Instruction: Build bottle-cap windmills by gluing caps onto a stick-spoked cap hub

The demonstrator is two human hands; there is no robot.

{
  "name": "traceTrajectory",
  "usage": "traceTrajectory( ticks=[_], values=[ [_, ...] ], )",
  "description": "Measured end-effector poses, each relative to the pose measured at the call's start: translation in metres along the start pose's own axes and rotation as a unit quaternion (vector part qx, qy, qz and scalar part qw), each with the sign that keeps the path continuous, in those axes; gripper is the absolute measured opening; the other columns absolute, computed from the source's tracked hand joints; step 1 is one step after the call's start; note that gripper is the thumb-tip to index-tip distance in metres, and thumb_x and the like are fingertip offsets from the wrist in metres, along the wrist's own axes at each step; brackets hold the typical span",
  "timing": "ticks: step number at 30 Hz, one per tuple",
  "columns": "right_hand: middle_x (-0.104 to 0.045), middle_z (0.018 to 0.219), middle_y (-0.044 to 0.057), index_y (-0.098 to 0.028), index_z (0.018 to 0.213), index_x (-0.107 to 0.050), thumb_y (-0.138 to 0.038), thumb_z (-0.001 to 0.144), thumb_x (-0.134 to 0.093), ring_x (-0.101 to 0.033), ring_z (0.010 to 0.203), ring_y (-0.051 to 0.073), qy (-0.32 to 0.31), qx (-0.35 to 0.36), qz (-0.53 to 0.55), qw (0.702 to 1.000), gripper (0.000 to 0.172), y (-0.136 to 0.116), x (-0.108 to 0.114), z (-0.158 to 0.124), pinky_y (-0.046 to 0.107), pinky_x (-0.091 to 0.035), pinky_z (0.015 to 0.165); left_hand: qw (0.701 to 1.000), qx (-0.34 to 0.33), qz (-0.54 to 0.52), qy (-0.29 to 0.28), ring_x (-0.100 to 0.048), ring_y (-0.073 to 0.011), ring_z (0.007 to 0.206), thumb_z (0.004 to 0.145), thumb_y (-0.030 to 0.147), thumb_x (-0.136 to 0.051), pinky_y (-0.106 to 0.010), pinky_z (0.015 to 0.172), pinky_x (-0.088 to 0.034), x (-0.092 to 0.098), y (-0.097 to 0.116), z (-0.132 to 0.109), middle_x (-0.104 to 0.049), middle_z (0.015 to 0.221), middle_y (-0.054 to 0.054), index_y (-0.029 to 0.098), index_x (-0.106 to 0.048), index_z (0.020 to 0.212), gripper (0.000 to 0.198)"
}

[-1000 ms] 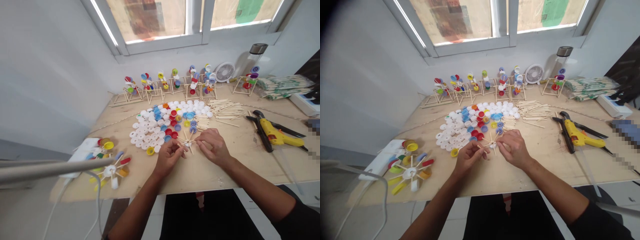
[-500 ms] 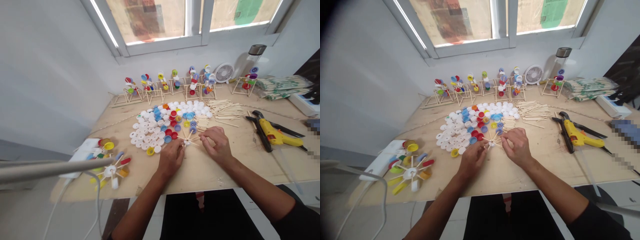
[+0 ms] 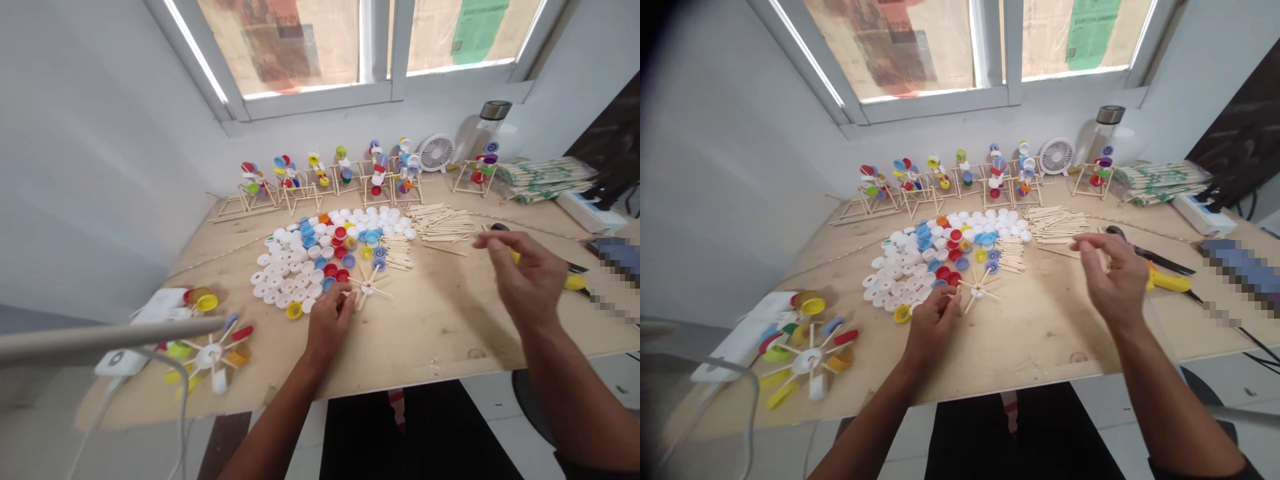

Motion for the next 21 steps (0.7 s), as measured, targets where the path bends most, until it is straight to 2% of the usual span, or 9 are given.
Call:
traceTrajectory(
  ticks=[2,4,6,9,12,15,21],
  values=[
    [-0.070,0.081,0.005,-0.020,0.089,-0.069,-0.026,0.084,-0.056,-0.065,0.084,0.018,0.012,-0.008,-0.083,0.996,0.015,0.023,0.026,0.006,0.030,-0.047,0.081,1.000,0.006,-0.008,-0.007,-0.046,-0.0111,0.046,0.085,0.034,-0.048,-0.023,0.050,-0.034,0.001,0.001,0.000,-0.049,0.050,0.007,0.020,-0.055,0.090,0.016],
    [-0.071,0.088,0.008,-0.020,0.089,-0.069,-0.024,0.082,-0.055,-0.065,0.087,0.020,-0.019,-0.008,-0.180,0.984,0.016,0.054,0.051,0.010,0.032,-0.046,0.080,0.999,0.014,-0.037,-0.019,-0.044,-0.0108,0.045,0.086,0.035,-0.048,-0.023,0.049,-0.032,0.002,0.002,0.000,-0.045,0.048,0.008,0.020,-0.054,0.090,0.017],
    [-0.070,0.094,0.012,-0.018,0.093,-0.069,-0.021,0.078,-0.057,-0.064,0.090,0.024,-0.087,-0.010,-0.282,0.955,0.019,0.086,0.073,0.009,0.035,-0.044,0.079,0.995,0.026,-0.087,-0.034,-0.043,-0.0107,0.045,0.086,0.036,-0.048,-0.022,0.048,-0.032,0.002,0.002,0.001,-0.043,0.049,0.008,0.020,-0.054,0.090,0.018],
    [-0.068,0.102,0.017,-0.016,0.104,-0.066,-0.021,0.076,-0.061,-0.061,0.097,0.028,-0.188,0.014,-0.353,0.916,0.029,0.126,0.096,0.002,0.038,-0.041,0.082,0.984,0.050,-0.166,-0.047,-0.044,-0.0102,0.047,0.085,0.037,-0.049,-0.022,0.048,-0.032,0.001,0.000,0.002,-0.046,0.051,0.007,0.020,-0.052,0.092,0.018],
    [-0.063,0.116,0.017,-0.015,0.112,-0.063,-0.022,0.074,-0.061,-0.057,0.103,0.030,-0.260,0.043,-0.371,0.890,0.038,0.147,0.101,-0.010,0.039,-0.039,0.086,0.972,0.071,-0.219,-0.047,-0.043,-0.0095,0.045,0.084,0.037,-0.051,-0.022,0.048,-0.032,0.000,-0.003,0.003,-0.047,0.052,0.008,0.020,-0.051,0.094,0.020],
    [-0.058,0.125,0.017,-0.016,0.117,-0.059,-0.023,0.074,-0.059,-0.055,0.105,0.031,-0.293,0.054,-0.389,0.872,0.044,0.156,0.096,-0.016,0.041,-0.038,0.085,0.966,0.078,-0.242,-0.053,-0.042,-0.0086,0.044,0.083,0.036,-0.052,-0.021,0.048,-0.032,-0.002,-0.005,0.004,-0.047,0.053,0.008,0.019,-0.053,0.098,0.022],
    [-0.060,0.119,0.020,-0.014,0.113,-0.057,-0.022,0.068,-0.052,-0.056,0.103,0.031,-0.316,0.071,-0.384,0.865,0.045,0.171,0.091,-0.008,0.041,-0.040,0.080,0.961,0.067,-0.262,-0.057,-0.040,-0.0075,0.044,0.082,0.032,-0.053,-0.022,0.047,-0.031,-0.004,-0.008,0.005,-0.049,0.057,0.006,0.017,-0.055,0.103,0.026]
  ],
)
Point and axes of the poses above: each hand's wrist, its own z-axis towards the middle knuckle, its own x-axis out of the back of the hand, y = z × x, the point moved 1 cm from there along z, towards the middle knuckle
